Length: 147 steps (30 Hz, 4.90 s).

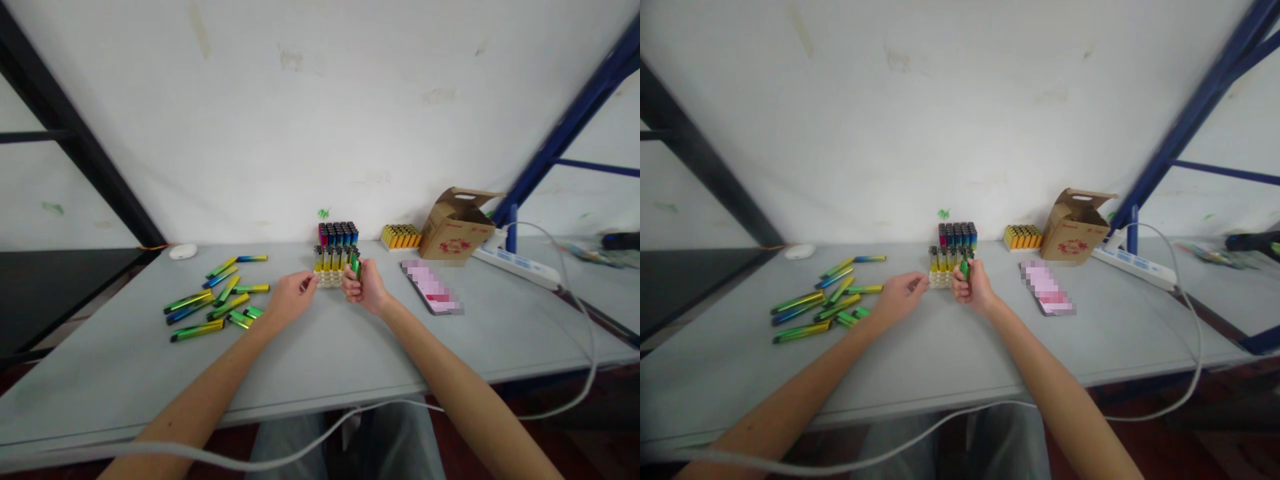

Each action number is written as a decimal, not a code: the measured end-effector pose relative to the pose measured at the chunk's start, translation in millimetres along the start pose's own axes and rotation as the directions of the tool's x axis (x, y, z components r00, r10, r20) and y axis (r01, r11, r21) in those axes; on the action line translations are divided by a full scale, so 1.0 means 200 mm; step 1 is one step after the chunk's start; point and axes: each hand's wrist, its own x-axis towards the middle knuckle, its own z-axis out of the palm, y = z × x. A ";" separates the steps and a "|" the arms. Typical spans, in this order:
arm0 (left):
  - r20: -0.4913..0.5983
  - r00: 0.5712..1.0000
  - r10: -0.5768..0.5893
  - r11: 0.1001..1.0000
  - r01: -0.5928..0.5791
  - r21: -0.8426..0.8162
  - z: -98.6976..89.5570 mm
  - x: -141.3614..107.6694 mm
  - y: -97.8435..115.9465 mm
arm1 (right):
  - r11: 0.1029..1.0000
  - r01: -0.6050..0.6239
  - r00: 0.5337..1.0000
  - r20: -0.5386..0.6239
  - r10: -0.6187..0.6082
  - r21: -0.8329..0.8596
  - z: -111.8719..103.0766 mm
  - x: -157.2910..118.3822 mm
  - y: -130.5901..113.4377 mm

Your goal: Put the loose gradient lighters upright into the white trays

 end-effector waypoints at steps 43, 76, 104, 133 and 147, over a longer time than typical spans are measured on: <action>0.073 0.997 0.021 0.990 -0.031 0.140 0.01 -0.01 -0.01 | 0.995 0.088 0.995 0.051 -0.091 0.054 0.00 -0.02 -0.01; 0.099 0.990 0.098 0.980 -0.114 0.164 -0.01 -0.01 0.01 | 0.201 0.419 0.572 0.086 -0.816 -0.886 -0.15 0.02 0.00; 0.108 0.992 0.065 0.965 -0.090 0.245 -0.03 0.01 -0.05 | -0.332 0.241 0.537 0.410 -0.738 -0.912 -0.27 0.09 0.03; 0.030 0.909 -0.416 0.658 0.278 0.700 -0.10 -0.04 0.08 | -0.171 0.239 0.550 0.279 -0.787 -0.956 -0.21 0.06 0.04; 0.096 0.981 -0.171 0.822 0.089 0.563 -0.11 -0.02 -0.02 | -0.113 0.258 0.581 0.248 -0.776 -0.959 -0.19 0.05 0.04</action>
